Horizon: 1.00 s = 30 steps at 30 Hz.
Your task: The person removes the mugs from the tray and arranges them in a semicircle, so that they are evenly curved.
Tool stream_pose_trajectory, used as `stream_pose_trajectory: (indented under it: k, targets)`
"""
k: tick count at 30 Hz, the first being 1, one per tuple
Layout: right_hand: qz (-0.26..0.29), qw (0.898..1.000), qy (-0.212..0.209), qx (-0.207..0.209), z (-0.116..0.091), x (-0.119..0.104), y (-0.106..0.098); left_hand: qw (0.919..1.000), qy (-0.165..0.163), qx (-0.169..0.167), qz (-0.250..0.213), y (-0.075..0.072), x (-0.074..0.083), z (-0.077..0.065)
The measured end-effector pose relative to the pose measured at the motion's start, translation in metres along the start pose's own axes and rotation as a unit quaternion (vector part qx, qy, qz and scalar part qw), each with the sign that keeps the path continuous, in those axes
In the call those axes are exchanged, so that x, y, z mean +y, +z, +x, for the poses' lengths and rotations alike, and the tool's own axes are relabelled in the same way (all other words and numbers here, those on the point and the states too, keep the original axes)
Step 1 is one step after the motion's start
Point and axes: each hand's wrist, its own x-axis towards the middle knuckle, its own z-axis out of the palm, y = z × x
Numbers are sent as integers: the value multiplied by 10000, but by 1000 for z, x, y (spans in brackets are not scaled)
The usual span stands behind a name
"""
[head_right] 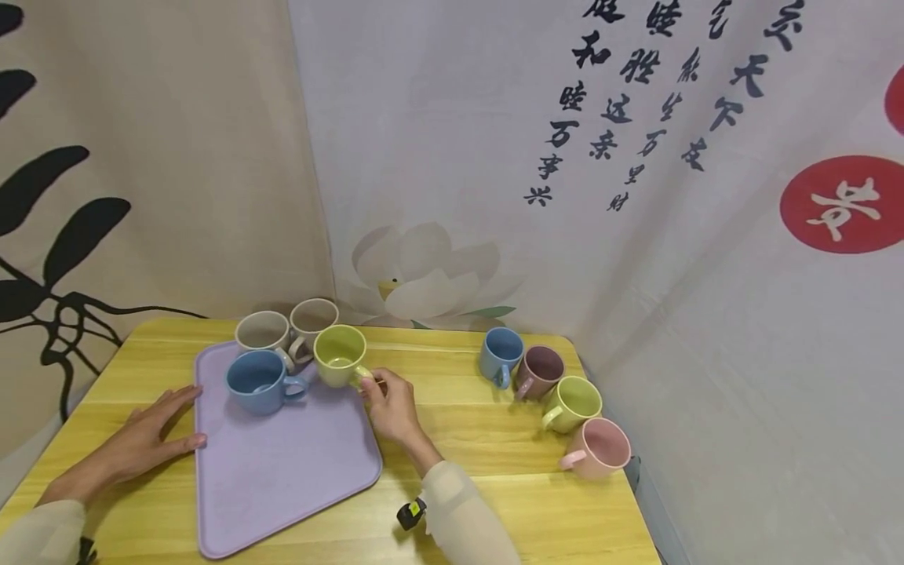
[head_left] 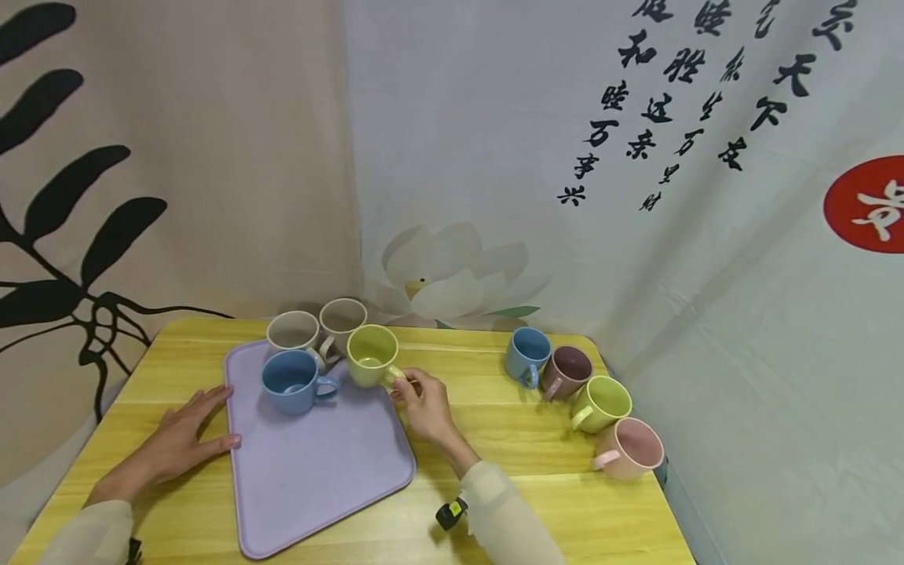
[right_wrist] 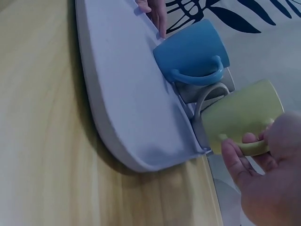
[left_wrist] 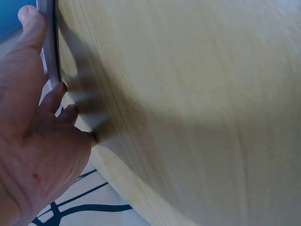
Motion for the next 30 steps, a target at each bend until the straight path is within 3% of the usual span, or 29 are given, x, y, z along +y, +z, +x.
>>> stream_pose_trajectory:
  k: [15, 30]
  targets:
    - [-21, 9952, 280, 934, -15, 6, -28, 10000, -64, -58, -17, -2, 3, -1]
    - [-43, 9807, 389, 1914, -21, 16, -57, 10000, -28, -70, -56, -3, 2, -2]
